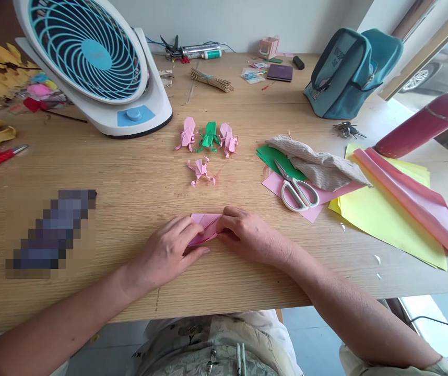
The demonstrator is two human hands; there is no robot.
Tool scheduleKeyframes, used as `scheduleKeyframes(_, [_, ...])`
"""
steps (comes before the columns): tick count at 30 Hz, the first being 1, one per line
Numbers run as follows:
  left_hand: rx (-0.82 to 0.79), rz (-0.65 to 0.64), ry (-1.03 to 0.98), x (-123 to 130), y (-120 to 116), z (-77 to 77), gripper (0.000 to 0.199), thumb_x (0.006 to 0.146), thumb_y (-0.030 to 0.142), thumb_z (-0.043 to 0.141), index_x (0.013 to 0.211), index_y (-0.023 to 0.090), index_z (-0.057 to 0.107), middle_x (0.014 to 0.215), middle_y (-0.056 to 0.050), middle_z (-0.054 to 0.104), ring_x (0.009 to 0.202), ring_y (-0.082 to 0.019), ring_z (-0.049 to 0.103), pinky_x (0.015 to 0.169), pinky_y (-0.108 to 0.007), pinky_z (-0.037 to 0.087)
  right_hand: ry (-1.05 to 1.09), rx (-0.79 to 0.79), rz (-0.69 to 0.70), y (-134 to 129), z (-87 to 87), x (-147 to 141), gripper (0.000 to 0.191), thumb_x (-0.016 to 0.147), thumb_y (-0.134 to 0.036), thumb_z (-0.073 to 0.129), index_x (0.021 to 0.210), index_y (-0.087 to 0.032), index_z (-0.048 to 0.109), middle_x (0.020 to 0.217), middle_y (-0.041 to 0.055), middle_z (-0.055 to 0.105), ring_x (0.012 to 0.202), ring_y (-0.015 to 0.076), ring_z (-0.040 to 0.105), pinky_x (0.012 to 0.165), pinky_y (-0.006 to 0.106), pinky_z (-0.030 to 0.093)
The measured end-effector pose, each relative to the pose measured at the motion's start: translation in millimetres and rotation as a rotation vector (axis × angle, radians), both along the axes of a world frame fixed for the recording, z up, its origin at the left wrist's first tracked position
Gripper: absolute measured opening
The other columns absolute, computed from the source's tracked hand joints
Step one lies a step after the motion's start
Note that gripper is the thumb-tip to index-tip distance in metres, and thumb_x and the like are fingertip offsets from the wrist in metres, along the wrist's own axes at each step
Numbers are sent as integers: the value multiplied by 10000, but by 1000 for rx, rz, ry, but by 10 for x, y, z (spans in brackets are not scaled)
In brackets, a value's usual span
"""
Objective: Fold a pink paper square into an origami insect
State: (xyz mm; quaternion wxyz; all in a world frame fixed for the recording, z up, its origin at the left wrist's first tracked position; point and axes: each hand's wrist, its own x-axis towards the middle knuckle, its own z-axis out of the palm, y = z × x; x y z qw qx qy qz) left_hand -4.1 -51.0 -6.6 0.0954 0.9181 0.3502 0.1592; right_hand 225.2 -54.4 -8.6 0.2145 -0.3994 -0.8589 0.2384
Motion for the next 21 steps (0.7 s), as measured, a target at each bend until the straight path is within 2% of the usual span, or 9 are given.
scheduleKeyframes(3, [16,-27,-14,40,-4,-11,71,939,184,567,871,166,577,893,-58,605,841,-198,578,738,-324,488,-4,3,17,-17,16,-2,103,894,-101,581,855,-178,637,833,31,596,735,142,542,710,272,421])
scheduleKeyframes(6, [-23,-39,-83,50,9,-15,172,981,191,502,830,163,581,849,-48,603,834,-184,580,742,-305,483,32,-48,19,-22,52,18,127,873,-71,591,927,-176,641,893,34,590,734,125,541,688,248,422])
scheduleKeyframes(10, [-81,-7,-140,48,27,-27,218,991,275,512,818,166,589,833,-39,598,792,-166,582,704,-284,474,47,-94,7,-11,76,36,181,866,-60,597,985,-178,665,933,36,579,723,109,542,653,227,421])
scheduleKeyframes(16, [-77,22,-114,56,35,-49,177,972,228,540,807,172,571,839,-31,596,757,-156,583,669,-275,460,44,-79,-19,11,44,0,150,887,-91,592,958,-173,696,878,32,582,696,109,531,627,225,397])
scheduleKeyframes(21, [-50,20,-100,54,42,-62,114,950,140,537,843,176,558,862,-33,605,780,-167,602,697,-287,486,38,-92,-99,5,22,-49,78,866,-109,629,900,-171,663,825,11,589,687,104,526,623,215,387])
